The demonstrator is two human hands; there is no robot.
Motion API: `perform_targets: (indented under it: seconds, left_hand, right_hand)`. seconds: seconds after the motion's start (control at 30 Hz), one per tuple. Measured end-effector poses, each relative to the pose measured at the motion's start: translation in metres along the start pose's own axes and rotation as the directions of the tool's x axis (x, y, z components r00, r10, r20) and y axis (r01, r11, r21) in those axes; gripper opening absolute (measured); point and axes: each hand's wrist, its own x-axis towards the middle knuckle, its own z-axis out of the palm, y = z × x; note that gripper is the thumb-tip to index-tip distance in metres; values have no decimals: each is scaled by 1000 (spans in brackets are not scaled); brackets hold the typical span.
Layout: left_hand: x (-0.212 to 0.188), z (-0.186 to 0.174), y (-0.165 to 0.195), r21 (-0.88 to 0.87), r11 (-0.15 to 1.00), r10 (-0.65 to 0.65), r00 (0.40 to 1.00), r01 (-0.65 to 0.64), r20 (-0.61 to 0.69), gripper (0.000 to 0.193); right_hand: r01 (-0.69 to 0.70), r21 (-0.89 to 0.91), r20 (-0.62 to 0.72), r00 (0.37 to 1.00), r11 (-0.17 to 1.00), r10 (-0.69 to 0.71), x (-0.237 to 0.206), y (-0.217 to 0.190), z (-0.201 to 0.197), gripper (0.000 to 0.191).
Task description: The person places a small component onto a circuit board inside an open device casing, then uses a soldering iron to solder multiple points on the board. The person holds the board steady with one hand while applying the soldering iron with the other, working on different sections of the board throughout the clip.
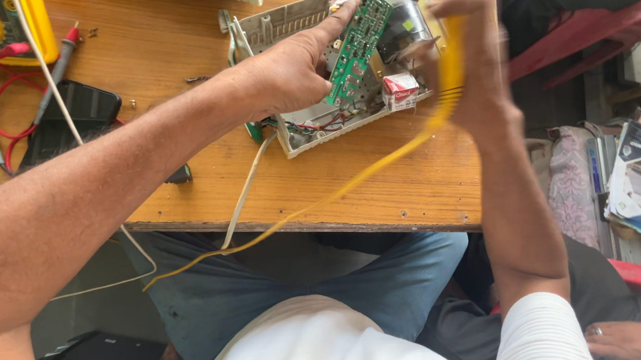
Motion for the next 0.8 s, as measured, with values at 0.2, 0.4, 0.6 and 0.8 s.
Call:
perform_targets:
  seconds: [0.2, 0.4, 0.6, 0.8]
  left_hand:
    - [0, -5, -8, -25, 990, 141, 990, -140, 30, 101]
    - [-4, -2, -14, 16, 965, 259, 965, -260, 37, 104]
    - [-14, -2, 2, 187, 941, 278, 959, -283, 49, 107]
    - [-22, -8, 15, 160, 985, 47, 996, -58, 73, 105]
  right_hand:
    - [189, 92, -271, 949, 978, -158, -28, -6, -28, 22]
    - [181, -293, -69, 975, 939, -210, -65, -28, -7, 39]
    - [130, -307, -5, 990, 943, -138, -56, -42, 17, 56]
    - [-23, -286, -13, 1000, 958, 21, -55, -52, 23, 50]
